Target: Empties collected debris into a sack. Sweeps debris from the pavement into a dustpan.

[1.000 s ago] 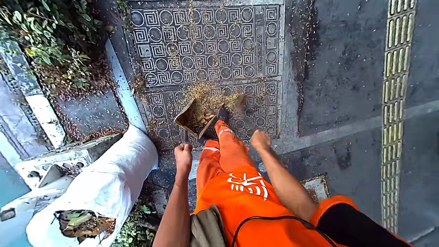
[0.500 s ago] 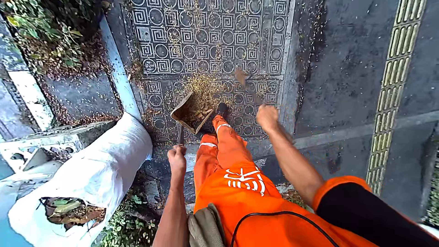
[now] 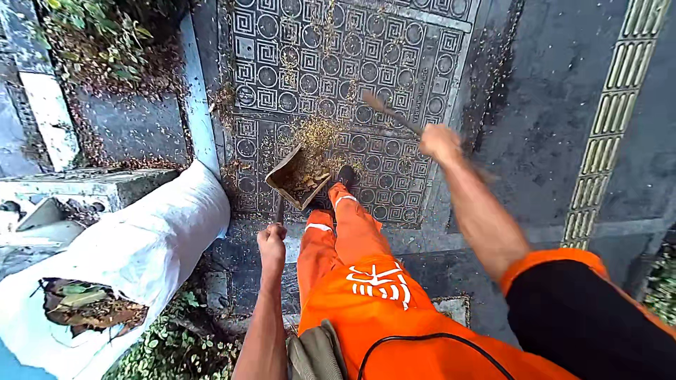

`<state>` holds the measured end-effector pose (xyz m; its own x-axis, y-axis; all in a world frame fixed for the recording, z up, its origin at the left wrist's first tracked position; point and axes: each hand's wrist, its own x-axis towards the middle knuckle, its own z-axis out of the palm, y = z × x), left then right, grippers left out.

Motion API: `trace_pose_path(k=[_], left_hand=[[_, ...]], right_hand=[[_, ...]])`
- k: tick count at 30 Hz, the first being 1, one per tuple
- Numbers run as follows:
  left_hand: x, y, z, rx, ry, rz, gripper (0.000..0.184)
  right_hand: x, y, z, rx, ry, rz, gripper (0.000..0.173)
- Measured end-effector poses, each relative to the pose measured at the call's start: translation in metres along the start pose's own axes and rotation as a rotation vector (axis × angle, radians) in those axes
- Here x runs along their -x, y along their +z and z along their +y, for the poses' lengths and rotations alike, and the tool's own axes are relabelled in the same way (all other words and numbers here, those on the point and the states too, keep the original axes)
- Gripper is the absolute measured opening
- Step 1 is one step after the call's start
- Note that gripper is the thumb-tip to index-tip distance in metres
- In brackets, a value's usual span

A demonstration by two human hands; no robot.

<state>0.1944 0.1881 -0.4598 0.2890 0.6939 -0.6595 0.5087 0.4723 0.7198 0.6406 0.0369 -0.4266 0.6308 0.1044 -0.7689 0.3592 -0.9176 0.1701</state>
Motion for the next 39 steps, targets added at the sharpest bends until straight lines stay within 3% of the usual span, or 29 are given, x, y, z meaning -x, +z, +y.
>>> trace_pose_path(k=[4, 7, 9, 12, 16, 20, 23, 25, 27, 29, 32, 34, 36, 39], left_hand=[[-0.003, 0.02, 0.005, -0.072, -0.03, 0.008, 0.036], [-0.008, 0.027, 0.007, -0.109, -0.061, 0.029, 0.037], [-0.008, 0.027, 0.005, -0.116, -0.077, 0.036, 0.036], [-0.014, 0.024, 0.003, -0.073, -0.069, 0.053, 0.036], [-0.011, 0.021, -0.001, 0.04, -0.049, 0.078, 0.037], [-0.008, 0.028, 0.0, -0.042, -0.071, 0.056, 0.035], [-0.007, 0.034, -0.004, -0.068, -0.064, 0.066, 0.034], [-0.005, 0.036, -0.006, -0.058, -0.058, 0.074, 0.034], [-0.006, 0.033, -0.001, -0.031, -0.057, 0.079, 0.033], [-0.01, 0.025, 0.003, 0.012, -0.066, 0.087, 0.034], [-0.017, 0.009, 0.013, 0.143, -0.09, 0.141, 0.037], [-0.017, 0.0, 0.014, 0.231, -0.105, 0.184, 0.039], [-0.013, 0.001, 0.011, 0.25, -0.108, 0.195, 0.039], [-0.007, 0.014, 0.005, 0.208, -0.101, 0.171, 0.037]], right_hand=[[0.009, 0.08, -0.054, 0.031, -0.087, -0.022, 0.034], [0.052, 0.123, -0.043, 0.107, -0.251, -0.066, 0.025], [0.062, 0.104, -0.011, 0.16, -0.286, -0.147, 0.025], [0.042, 0.027, 0.031, 0.203, -0.234, -0.185, 0.025], [-0.007, -0.051, 0.017, 0.169, -0.03, -0.03, 0.036], [-0.056, -0.011, -0.036, 0.049, 0.046, 0.136, 0.039], [-0.026, 0.052, -0.068, 0.1, -0.091, 0.022, 0.037], [0.01, 0.091, -0.06, 0.171, -0.254, 0.049, 0.029], [0.03, 0.079, -0.053, 0.223, -0.317, -0.042, 0.028], [0.04, 0.028, -0.054, 0.306, -0.286, -0.185, 0.028], [0.034, -0.039, -0.065, 0.362, -0.324, -0.13, 0.026], [0.019, -0.056, -0.085, 0.342, -0.363, -0.06, 0.025], [0.002, -0.034, -0.111, 0.285, -0.362, -0.009, 0.028], [0.005, 0.058, -0.128, 0.266, -0.381, -0.001, 0.035]])
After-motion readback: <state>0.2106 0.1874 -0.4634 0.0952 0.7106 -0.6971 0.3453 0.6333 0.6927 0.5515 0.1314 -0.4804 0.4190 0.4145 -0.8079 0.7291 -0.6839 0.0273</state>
